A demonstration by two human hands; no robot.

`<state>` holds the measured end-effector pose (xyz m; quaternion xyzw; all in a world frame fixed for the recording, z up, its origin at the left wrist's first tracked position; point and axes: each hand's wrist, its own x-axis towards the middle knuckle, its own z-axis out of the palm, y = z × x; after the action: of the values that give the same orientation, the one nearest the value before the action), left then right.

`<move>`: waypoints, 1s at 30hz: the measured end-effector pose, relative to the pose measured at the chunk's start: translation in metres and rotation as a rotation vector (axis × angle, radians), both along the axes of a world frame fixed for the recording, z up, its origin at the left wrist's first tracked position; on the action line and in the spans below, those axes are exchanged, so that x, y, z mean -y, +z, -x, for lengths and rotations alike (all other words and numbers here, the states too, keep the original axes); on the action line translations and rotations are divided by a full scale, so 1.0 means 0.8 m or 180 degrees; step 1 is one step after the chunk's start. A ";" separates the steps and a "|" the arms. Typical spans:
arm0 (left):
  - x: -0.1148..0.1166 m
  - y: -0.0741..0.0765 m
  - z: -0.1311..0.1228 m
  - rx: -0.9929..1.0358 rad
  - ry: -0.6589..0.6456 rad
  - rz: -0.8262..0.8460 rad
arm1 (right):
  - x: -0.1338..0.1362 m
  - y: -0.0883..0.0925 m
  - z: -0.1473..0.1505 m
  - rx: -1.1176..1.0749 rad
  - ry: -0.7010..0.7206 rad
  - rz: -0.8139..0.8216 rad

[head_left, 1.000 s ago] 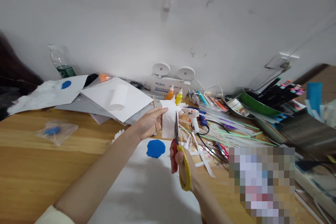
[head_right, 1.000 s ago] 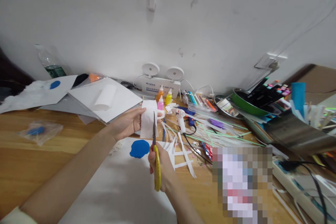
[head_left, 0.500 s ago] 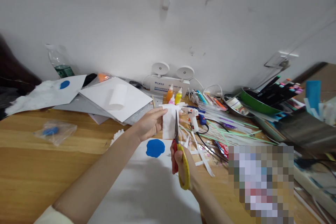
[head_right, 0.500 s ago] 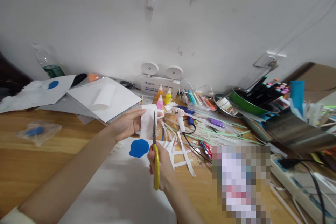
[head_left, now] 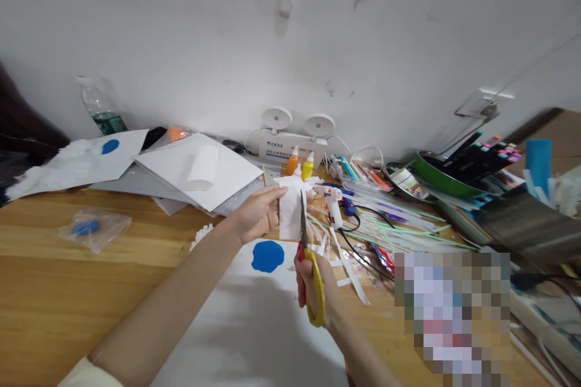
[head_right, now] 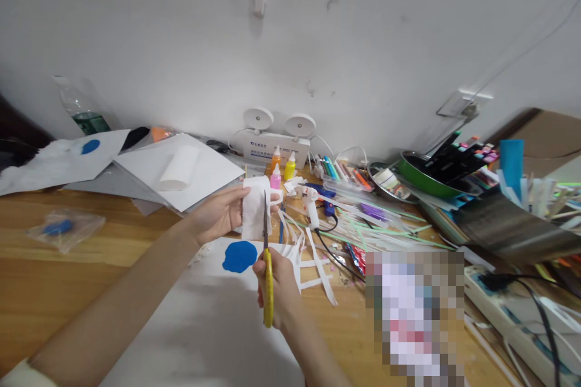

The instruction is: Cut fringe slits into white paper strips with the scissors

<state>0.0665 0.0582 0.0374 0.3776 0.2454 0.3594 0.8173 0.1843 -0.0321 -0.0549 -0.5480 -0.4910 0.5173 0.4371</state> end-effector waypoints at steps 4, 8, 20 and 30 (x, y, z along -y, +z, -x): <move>0.002 0.002 -0.001 0.0020 0.0047 0.0035 | 0.001 -0.009 0.002 -0.0256 -0.0255 0.0111; 0.002 0.003 0.001 0.0077 0.0045 0.0094 | 0.001 -0.014 0.003 -0.0176 -0.0348 0.0246; 0.000 0.005 0.002 0.0137 0.0207 0.0184 | 0.002 -0.016 -0.005 -0.0375 0.0526 -0.0251; 0.003 0.002 0.000 -0.0035 0.0084 0.0241 | 0.002 -0.007 -0.010 -0.0137 0.0770 -0.0444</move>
<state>0.0663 0.0557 0.0386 0.3452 0.2683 0.3584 0.8249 0.1921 -0.0334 -0.0605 -0.4418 -0.5787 0.5424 0.4191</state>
